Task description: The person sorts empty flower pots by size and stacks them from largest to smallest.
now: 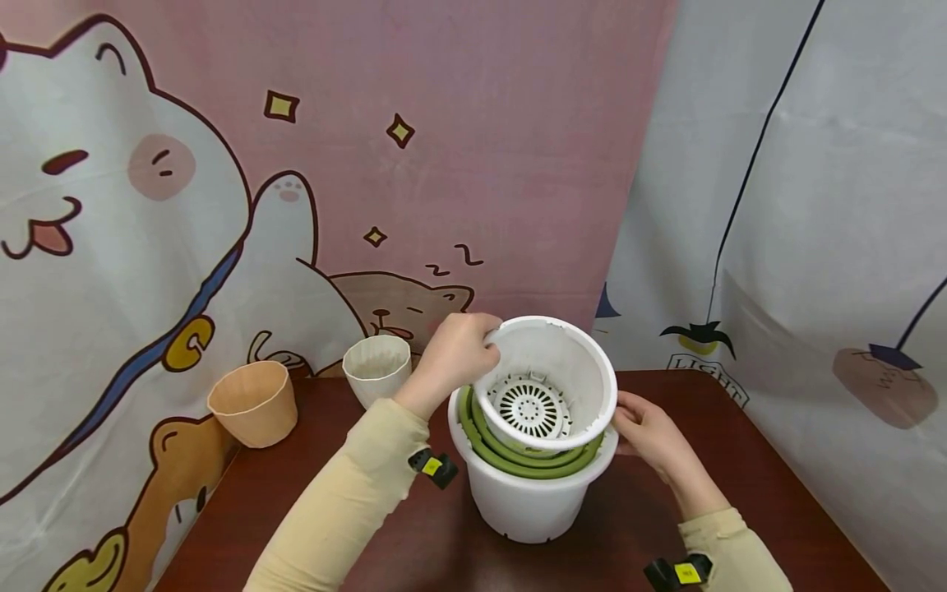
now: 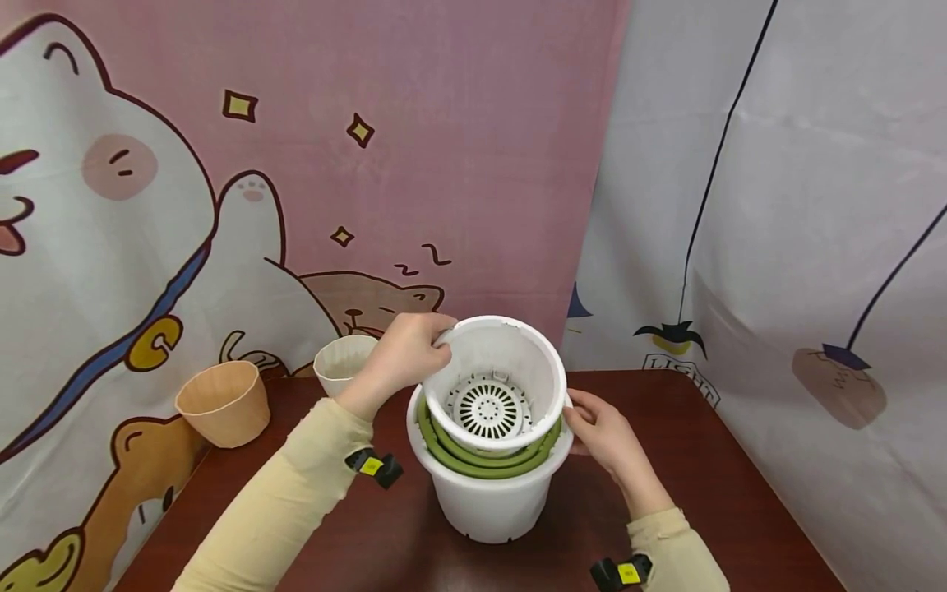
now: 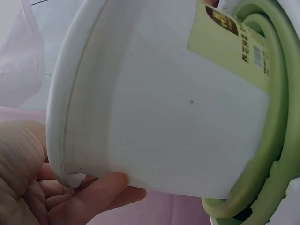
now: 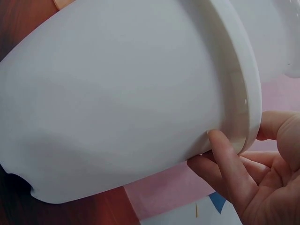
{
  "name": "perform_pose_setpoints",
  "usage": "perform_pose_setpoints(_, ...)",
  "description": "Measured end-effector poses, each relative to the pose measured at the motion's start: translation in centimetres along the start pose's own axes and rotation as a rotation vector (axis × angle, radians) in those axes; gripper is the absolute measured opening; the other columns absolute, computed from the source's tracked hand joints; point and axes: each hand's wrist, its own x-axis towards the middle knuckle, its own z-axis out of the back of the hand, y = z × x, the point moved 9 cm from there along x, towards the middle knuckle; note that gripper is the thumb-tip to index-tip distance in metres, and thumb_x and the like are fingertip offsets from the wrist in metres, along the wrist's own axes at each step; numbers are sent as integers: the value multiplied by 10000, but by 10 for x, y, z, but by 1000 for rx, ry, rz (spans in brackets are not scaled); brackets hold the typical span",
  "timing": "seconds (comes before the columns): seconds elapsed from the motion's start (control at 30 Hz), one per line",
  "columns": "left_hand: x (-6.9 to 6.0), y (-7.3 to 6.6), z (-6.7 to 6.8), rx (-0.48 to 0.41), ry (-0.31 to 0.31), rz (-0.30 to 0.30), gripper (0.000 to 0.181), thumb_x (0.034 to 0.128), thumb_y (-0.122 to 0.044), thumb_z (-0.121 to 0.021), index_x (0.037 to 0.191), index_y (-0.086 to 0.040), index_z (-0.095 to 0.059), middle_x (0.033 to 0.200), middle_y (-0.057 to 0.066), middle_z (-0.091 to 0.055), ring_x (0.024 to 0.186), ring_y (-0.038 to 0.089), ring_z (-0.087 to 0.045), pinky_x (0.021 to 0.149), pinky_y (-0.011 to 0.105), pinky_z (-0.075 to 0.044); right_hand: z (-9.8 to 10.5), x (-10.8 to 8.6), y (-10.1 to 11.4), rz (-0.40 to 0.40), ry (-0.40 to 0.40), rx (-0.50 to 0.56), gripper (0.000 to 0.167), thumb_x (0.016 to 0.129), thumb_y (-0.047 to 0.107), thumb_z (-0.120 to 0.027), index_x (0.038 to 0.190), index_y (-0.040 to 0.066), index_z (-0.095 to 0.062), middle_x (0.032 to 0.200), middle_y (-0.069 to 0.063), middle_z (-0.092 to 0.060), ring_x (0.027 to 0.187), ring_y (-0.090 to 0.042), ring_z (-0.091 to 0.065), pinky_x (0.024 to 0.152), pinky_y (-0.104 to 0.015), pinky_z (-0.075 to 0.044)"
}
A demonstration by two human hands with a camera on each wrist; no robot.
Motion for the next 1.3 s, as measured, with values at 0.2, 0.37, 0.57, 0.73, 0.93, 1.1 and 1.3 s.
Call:
perform_pose_setpoints(0.2,1,0,-9,18,36,29,161,787,43,-593,703,-87,-551,619,10,-433,594,144,-379,545,255,-321,0,0,0,6,2,6,531,1016,200,-576,1436,-75,-407,1259,-295,-589,931,-263,-686,732,-401,-592)
perform_pose_setpoints(0.37,1,4,-15,43,54,77,236,810,22,-616,1006,-48,-728,869,57,-677,702,176,-513,634,280,-442,0,-1,0,9,5,2,546,1018,212,-571,1446,-79,-396,1271,-300,-580,933,-266,-684,736,-405,-592)
perform_pose_setpoints(0.57,0,9,-18,36,55,112,322,809,18,-608,1102,-41,-730,920,66,-696,692,171,-514,631,278,-443,1,-1,0,1,-2,-17,533,1023,208,-558,1443,-78,-400,1277,-304,-573,941,-271,-676,746,-425,-590)
perform_pose_setpoints(0.73,-1,13,-22,33,66,137,348,823,16,-603,1148,-29,-718,1002,92,-715,714,171,-541,660,281,-462,1,-2,0,-3,-6,-36,539,1020,224,-562,1446,-68,-406,1284,-295,-574,956,-277,-672,750,-424,-589)
perform_pose_setpoints(0.93,-1,19,-27,21,79,174,386,836,10,-606,1212,-10,-691,1129,122,-704,744,172,-587,684,283,-493,1,-2,1,-1,-6,-40,538,1024,210,-548,1456,-72,-391,1298,-309,-561,952,-295,-680,733,-404,-592)
perform_pose_setpoints(1.1,-3,23,-32,18,82,184,345,830,18,-601,1153,-27,-714,1018,113,-716,631,148,-586,608,263,-490,0,-2,1,-4,0,-30,532,1025,194,-539,1459,-71,-385,1295,-313,-559,934,-294,-685,737,-409,-592)
perform_pose_setpoints(1.3,-5,31,-40,-7,80,212,264,831,14,-598,1054,-45,-728,865,94,-699,555,130,-563,522,250,-468,0,-2,1,-4,3,-32,545,1022,223,-557,1460,-57,-396,1299,-304,-562,925,-275,-686,727,-391,-595)
